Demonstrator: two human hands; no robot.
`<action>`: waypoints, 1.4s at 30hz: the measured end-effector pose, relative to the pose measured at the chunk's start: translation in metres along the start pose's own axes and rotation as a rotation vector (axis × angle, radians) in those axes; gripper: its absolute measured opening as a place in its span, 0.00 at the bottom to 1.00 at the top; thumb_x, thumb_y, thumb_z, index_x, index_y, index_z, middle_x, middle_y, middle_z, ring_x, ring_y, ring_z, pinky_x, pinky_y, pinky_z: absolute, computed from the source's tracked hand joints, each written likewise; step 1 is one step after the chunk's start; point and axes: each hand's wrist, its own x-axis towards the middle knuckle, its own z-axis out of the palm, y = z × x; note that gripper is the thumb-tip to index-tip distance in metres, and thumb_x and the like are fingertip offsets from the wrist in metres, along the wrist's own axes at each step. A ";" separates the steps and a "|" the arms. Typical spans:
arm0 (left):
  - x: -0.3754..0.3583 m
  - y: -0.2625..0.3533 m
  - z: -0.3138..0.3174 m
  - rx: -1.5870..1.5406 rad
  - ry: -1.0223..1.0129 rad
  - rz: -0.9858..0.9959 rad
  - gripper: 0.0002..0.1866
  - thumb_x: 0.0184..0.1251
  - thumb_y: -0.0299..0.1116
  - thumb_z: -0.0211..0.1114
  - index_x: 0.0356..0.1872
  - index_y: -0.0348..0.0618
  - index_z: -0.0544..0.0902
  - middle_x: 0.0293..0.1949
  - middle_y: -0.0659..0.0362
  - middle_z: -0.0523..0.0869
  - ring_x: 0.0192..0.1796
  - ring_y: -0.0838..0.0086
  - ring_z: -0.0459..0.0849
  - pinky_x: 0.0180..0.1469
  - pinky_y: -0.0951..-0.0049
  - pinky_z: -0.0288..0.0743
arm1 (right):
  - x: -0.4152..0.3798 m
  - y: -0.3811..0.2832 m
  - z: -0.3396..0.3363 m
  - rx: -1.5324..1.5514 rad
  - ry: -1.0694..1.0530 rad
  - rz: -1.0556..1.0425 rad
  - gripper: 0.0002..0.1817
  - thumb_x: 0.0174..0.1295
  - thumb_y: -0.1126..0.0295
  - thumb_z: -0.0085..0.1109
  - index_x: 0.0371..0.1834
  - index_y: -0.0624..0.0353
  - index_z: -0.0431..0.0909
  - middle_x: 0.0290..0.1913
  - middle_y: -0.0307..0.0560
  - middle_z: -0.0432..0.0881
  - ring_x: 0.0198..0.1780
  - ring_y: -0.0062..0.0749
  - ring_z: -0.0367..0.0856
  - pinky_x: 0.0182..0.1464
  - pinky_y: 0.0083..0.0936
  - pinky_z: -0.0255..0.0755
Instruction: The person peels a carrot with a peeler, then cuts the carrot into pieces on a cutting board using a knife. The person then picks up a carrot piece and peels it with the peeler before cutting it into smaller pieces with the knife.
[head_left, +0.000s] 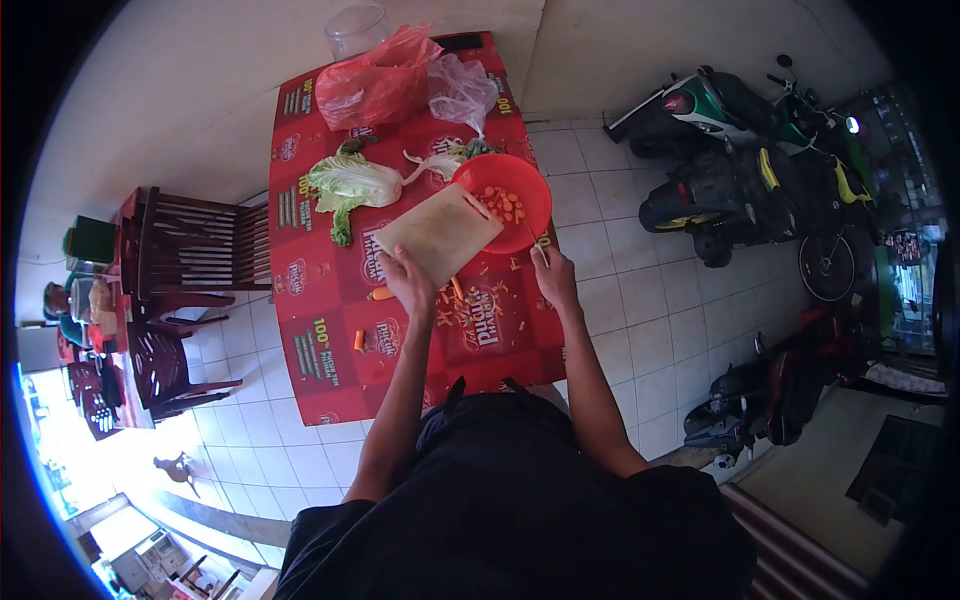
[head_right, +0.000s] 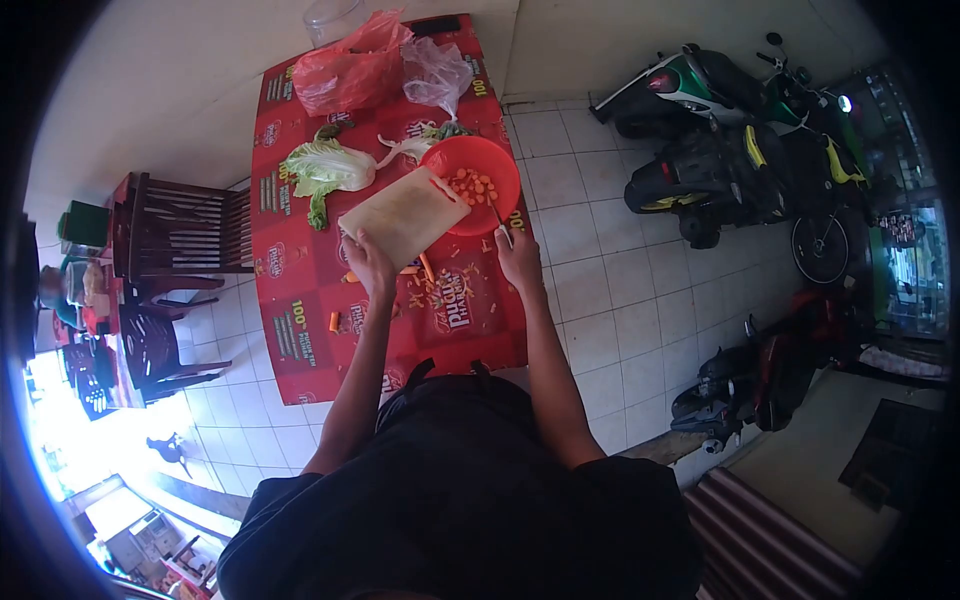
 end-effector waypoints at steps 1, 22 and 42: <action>-0.001 0.000 -0.006 -0.039 -0.013 -0.029 0.17 0.85 0.39 0.50 0.54 0.32 0.73 0.42 0.46 0.85 0.43 0.62 0.84 0.50 0.60 0.76 | -0.002 0.006 0.003 0.053 0.060 -0.012 0.22 0.77 0.52 0.56 0.41 0.65 0.80 0.28 0.60 0.83 0.29 0.54 0.83 0.35 0.45 0.75; -0.146 -0.191 -0.182 0.075 -0.488 -0.526 0.18 0.85 0.44 0.55 0.36 0.41 0.78 0.29 0.69 0.74 0.33 0.85 0.69 0.35 0.75 0.68 | -0.177 0.105 0.018 0.400 -0.276 0.472 0.22 0.82 0.49 0.46 0.46 0.58 0.76 0.40 0.44 0.88 0.30 0.22 0.84 0.25 0.20 0.76; -0.120 -0.214 -0.168 0.407 -0.520 -0.196 0.15 0.80 0.39 0.56 0.51 0.35 0.72 0.43 0.39 0.82 0.47 0.40 0.86 0.49 0.44 0.77 | -0.167 0.075 0.054 0.317 -0.208 0.206 0.16 0.76 0.57 0.61 0.42 0.61 0.81 0.32 0.38 0.86 0.28 0.21 0.84 0.32 0.24 0.77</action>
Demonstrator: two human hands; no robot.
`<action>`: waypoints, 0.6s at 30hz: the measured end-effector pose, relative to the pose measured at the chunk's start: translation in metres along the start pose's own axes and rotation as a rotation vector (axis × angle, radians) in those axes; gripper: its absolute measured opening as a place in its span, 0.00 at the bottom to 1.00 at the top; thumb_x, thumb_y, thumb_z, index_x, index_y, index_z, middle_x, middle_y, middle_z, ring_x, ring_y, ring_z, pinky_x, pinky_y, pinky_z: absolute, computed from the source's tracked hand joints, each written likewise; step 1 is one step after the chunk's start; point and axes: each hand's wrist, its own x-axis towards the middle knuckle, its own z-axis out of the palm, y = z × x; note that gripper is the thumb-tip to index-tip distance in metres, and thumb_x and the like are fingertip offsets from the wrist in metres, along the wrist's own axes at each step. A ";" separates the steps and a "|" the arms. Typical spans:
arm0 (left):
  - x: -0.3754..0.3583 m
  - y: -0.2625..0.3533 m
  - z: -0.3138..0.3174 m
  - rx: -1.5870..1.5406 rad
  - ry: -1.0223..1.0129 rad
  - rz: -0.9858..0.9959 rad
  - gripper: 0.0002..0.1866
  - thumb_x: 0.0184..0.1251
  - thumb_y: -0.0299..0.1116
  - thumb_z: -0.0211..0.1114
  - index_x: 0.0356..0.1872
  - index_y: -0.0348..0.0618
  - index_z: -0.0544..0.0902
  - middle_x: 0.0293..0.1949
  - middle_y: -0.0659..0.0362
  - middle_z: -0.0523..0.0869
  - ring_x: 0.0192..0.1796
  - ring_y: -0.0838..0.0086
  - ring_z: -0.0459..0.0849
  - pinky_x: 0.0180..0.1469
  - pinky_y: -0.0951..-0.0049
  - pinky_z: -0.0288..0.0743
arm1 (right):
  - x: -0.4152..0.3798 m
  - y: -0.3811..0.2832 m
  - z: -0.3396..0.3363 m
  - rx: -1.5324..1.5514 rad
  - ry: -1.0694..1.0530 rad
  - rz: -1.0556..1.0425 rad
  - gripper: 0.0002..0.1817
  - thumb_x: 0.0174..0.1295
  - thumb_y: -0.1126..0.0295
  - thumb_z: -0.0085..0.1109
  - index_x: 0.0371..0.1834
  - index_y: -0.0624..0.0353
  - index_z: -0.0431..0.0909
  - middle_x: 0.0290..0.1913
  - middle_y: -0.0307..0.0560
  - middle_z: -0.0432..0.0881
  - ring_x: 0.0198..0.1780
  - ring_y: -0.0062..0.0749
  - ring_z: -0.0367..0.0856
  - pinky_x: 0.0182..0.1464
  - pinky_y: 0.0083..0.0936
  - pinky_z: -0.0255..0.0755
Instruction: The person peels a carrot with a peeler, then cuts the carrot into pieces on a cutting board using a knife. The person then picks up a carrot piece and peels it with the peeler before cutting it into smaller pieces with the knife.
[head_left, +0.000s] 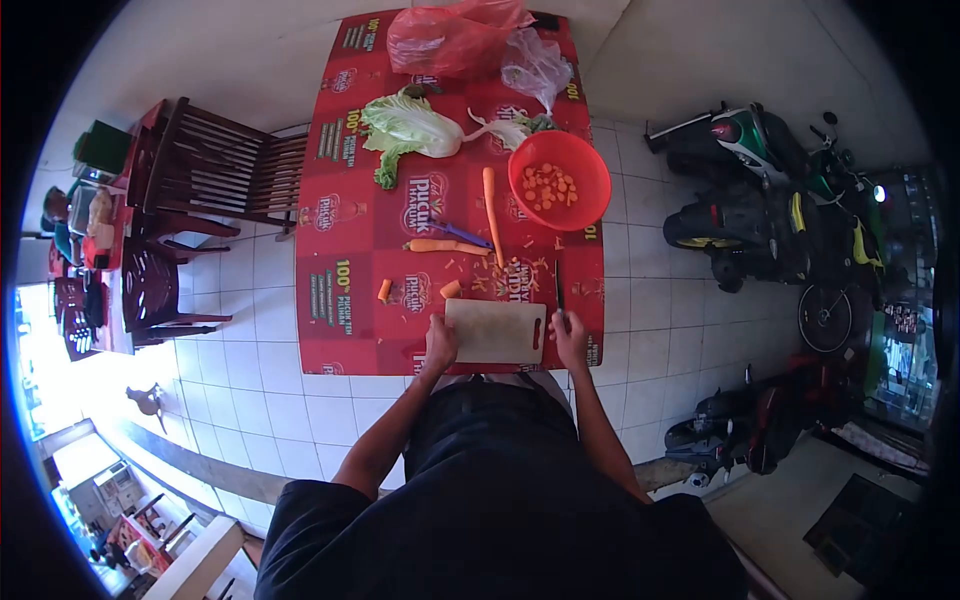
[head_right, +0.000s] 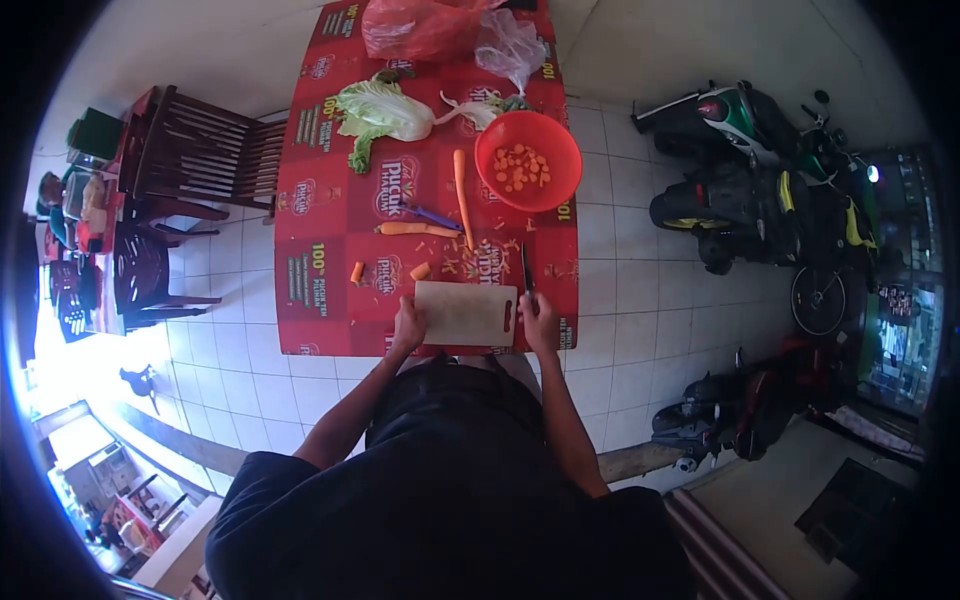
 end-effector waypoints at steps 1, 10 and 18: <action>-0.001 0.008 -0.007 0.158 -0.035 -0.018 0.16 0.79 0.39 0.58 0.52 0.34 0.72 0.45 0.39 0.82 0.49 0.40 0.85 0.51 0.45 0.77 | -0.014 0.011 0.003 -0.012 -0.008 0.008 0.15 0.76 0.58 0.61 0.43 0.60 0.81 0.32 0.38 0.86 0.28 0.21 0.83 0.32 0.23 0.77; 0.042 0.045 -0.115 0.468 0.468 0.100 0.27 0.65 0.38 0.72 0.61 0.34 0.75 0.53 0.42 0.81 0.59 0.45 0.77 0.62 0.48 0.72 | -0.071 0.061 0.024 -0.044 -0.052 0.186 0.17 0.76 0.55 0.62 0.43 0.62 0.81 0.32 0.41 0.85 0.30 0.25 0.87 0.29 0.23 0.77; 0.079 0.020 -0.152 -0.239 0.031 0.051 0.17 0.71 0.29 0.71 0.57 0.33 0.85 0.45 0.54 0.88 0.50 0.70 0.88 0.52 0.65 0.82 | -0.055 0.088 0.043 -0.327 0.073 0.124 0.20 0.75 0.54 0.62 0.38 0.63 0.81 0.26 0.39 0.79 0.27 0.26 0.86 0.26 0.27 0.76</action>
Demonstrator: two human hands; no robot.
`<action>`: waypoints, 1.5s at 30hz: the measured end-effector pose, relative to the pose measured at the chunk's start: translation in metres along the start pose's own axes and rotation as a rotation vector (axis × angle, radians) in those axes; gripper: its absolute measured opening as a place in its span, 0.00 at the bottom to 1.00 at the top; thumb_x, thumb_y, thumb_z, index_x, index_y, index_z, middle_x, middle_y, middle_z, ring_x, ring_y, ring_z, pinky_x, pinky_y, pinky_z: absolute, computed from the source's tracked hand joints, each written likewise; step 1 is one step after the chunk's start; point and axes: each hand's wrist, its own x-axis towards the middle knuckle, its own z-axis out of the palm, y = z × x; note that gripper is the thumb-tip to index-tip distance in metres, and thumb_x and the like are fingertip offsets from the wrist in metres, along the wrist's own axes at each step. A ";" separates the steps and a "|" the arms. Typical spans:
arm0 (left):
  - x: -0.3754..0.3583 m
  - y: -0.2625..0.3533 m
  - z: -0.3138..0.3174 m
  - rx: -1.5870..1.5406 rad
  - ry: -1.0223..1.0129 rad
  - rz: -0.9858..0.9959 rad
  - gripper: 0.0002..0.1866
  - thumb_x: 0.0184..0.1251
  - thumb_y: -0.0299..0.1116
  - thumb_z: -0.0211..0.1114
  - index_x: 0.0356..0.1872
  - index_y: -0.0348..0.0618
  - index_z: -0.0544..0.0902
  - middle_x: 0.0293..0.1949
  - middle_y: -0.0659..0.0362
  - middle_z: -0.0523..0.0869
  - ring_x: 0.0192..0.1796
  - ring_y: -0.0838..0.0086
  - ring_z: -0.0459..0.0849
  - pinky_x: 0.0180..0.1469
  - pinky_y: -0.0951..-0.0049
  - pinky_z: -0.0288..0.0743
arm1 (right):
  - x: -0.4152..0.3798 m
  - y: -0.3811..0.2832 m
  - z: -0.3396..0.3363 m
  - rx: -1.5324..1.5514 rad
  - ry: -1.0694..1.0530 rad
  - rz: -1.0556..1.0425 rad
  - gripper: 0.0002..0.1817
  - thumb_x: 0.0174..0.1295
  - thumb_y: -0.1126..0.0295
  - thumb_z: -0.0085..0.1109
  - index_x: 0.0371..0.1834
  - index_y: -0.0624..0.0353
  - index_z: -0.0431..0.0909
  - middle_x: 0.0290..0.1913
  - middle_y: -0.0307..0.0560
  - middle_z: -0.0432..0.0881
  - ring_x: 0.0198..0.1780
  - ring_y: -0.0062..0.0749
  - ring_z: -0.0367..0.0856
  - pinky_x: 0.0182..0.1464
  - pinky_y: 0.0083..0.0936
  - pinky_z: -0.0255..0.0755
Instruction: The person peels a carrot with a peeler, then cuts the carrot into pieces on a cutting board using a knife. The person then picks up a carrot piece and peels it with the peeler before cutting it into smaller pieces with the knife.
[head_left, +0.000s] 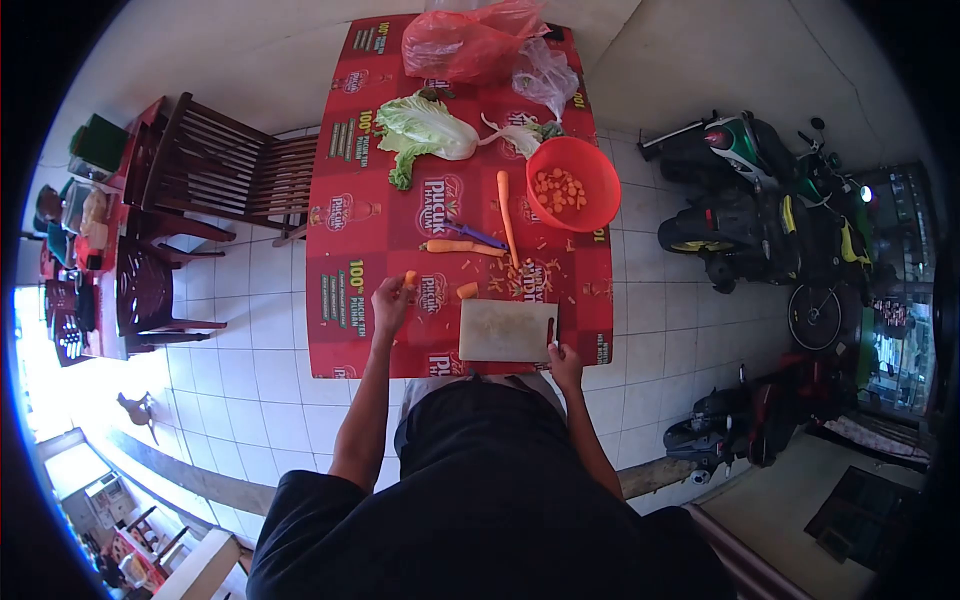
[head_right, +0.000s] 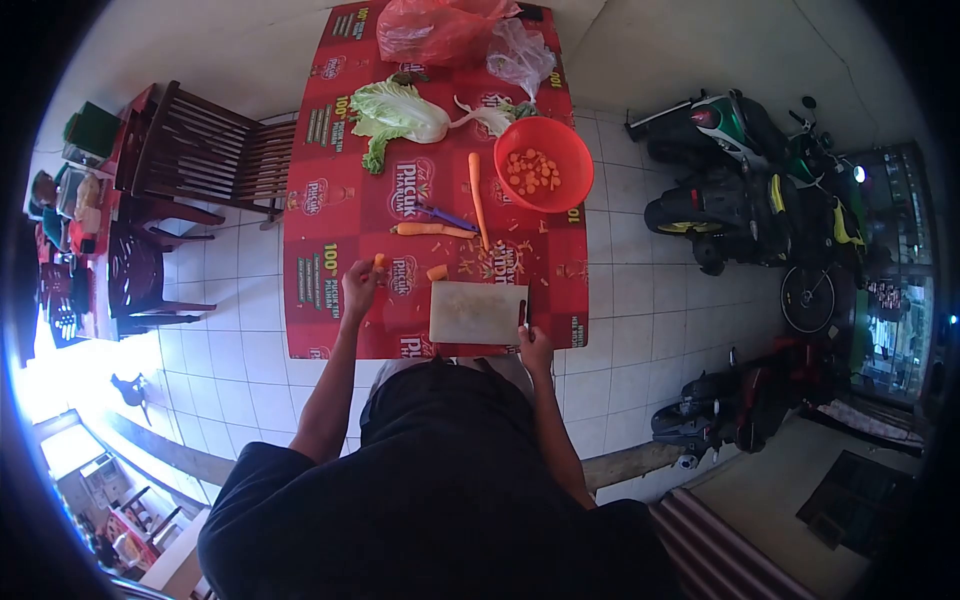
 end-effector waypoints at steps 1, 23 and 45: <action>-0.003 0.007 -0.002 -0.080 -0.034 0.016 0.17 0.72 0.29 0.70 0.58 0.33 0.84 0.46 0.54 0.88 0.49 0.73 0.88 0.51 0.67 0.82 | -0.004 -0.004 0.001 0.038 0.006 0.038 0.20 0.74 0.54 0.62 0.37 0.63 0.81 0.26 0.43 0.81 0.28 0.30 0.86 0.30 0.30 0.76; -0.076 0.075 0.114 0.108 -0.512 0.076 0.12 0.62 0.32 0.78 0.43 0.38 0.90 0.46 0.56 0.92 0.44 0.71 0.89 0.48 0.68 0.84 | -0.027 -0.052 -0.033 0.456 -0.166 0.110 0.18 0.78 0.56 0.56 0.41 0.61 0.81 0.23 0.38 0.80 0.17 0.18 0.73 0.20 0.20 0.66; -0.094 0.013 0.197 0.605 -0.151 0.369 0.06 0.62 0.32 0.75 0.38 0.44 0.92 0.39 0.56 0.89 0.45 0.58 0.87 0.49 0.59 0.81 | 0.020 -0.025 -0.060 0.079 -0.335 -0.228 0.19 0.79 0.58 0.49 0.45 0.65 0.80 0.29 0.55 0.83 0.33 0.45 0.87 0.37 0.41 0.75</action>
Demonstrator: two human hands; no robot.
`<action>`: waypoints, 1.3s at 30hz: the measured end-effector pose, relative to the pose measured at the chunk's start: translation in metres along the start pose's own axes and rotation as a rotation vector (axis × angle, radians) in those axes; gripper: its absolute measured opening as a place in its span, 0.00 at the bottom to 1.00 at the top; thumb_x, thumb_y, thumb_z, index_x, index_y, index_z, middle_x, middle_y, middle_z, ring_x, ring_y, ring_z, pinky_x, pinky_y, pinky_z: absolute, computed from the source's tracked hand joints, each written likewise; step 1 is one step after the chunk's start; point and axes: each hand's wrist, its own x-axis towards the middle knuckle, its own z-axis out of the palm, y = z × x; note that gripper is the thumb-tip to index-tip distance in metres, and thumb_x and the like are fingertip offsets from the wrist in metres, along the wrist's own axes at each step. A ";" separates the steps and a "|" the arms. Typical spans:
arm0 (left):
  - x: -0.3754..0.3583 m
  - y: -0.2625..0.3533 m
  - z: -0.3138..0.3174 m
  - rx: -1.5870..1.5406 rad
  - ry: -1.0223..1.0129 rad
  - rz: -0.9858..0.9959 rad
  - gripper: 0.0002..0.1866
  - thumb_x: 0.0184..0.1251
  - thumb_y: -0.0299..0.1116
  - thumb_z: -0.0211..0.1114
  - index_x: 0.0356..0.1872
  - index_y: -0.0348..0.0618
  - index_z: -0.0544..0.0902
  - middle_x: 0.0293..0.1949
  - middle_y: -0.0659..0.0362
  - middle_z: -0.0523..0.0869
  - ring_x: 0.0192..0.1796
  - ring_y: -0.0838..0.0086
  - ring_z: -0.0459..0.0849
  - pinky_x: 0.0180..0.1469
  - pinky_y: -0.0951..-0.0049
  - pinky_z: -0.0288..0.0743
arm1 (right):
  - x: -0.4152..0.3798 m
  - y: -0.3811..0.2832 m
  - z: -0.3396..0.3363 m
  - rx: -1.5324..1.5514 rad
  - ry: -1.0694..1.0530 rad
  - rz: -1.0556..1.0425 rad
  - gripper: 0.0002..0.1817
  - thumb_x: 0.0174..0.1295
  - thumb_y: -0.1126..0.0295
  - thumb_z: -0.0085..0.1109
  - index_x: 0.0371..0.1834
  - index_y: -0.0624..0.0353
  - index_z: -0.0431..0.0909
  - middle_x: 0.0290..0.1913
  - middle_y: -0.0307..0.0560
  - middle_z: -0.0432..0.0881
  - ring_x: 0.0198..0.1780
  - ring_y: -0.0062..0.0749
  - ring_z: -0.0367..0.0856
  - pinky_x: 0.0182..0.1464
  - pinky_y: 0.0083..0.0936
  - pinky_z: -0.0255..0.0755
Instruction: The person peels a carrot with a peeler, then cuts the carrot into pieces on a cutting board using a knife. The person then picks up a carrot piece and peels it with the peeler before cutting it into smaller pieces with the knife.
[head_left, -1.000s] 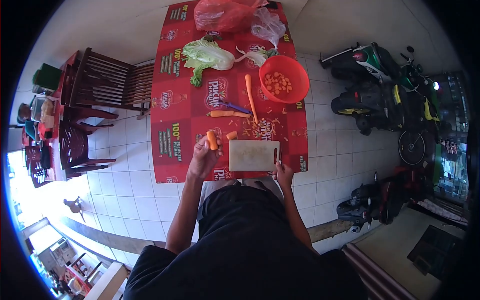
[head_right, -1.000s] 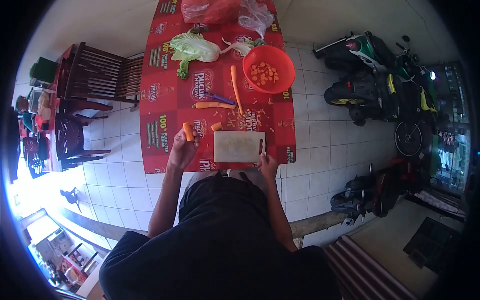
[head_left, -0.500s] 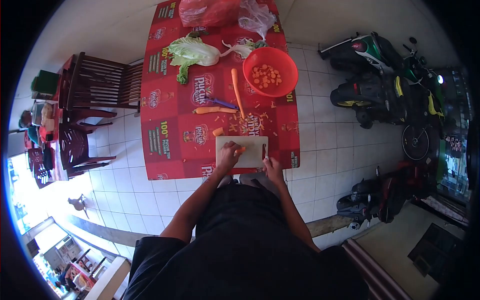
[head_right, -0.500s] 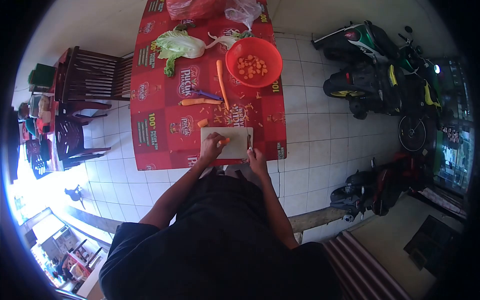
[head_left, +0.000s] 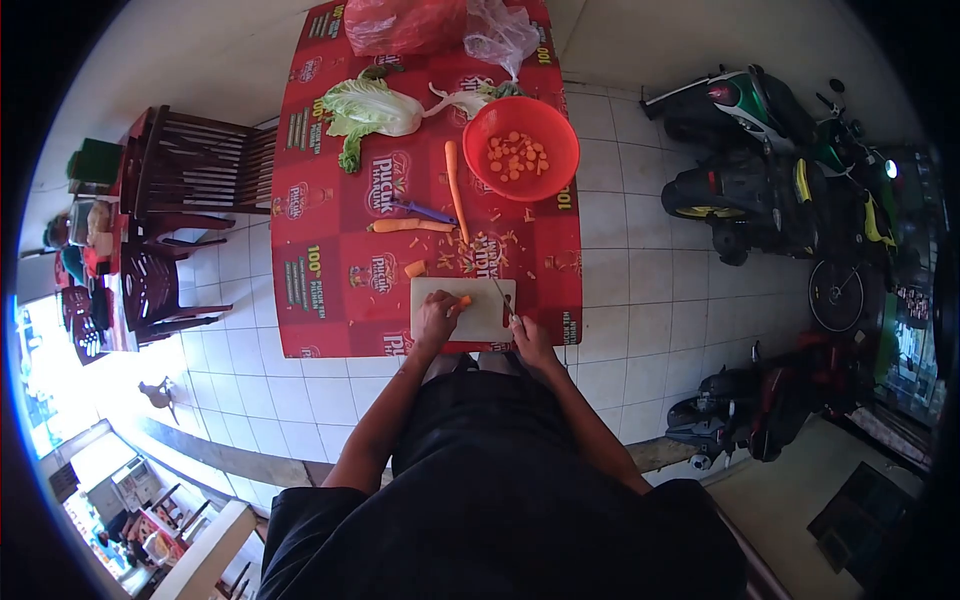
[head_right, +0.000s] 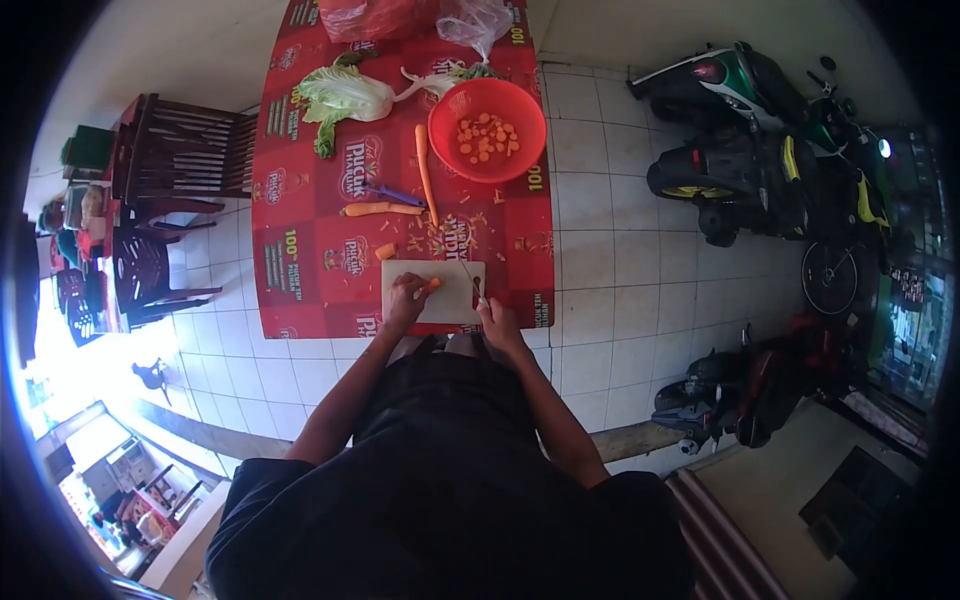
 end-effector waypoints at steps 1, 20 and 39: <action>0.001 0.001 0.001 0.010 -0.001 0.000 0.06 0.62 0.33 0.75 0.38 0.44 0.92 0.39 0.56 0.89 0.45 0.58 0.87 0.48 0.59 0.82 | 0.000 -0.003 0.001 -0.011 0.006 0.009 0.19 0.80 0.58 0.48 0.46 0.66 0.79 0.30 0.57 0.83 0.34 0.49 0.86 0.38 0.43 0.75; 0.008 -0.028 -0.002 -0.048 -0.184 0.156 0.08 0.63 0.30 0.71 0.42 0.43 0.91 0.40 0.53 0.87 0.46 0.55 0.87 0.51 0.57 0.81 | -0.043 -0.038 0.076 -0.123 0.200 0.079 0.18 0.79 0.59 0.48 0.41 0.66 0.76 0.36 0.73 0.82 0.43 0.71 0.82 0.44 0.58 0.73; 0.006 -0.033 0.002 -0.162 -0.132 0.019 0.03 0.55 0.29 0.75 0.29 0.43 0.92 0.32 0.47 0.88 0.34 0.52 0.88 0.41 0.55 0.82 | -0.060 -0.063 0.097 -0.065 0.209 0.137 0.19 0.79 0.61 0.48 0.49 0.70 0.76 0.41 0.75 0.83 0.48 0.74 0.82 0.49 0.57 0.75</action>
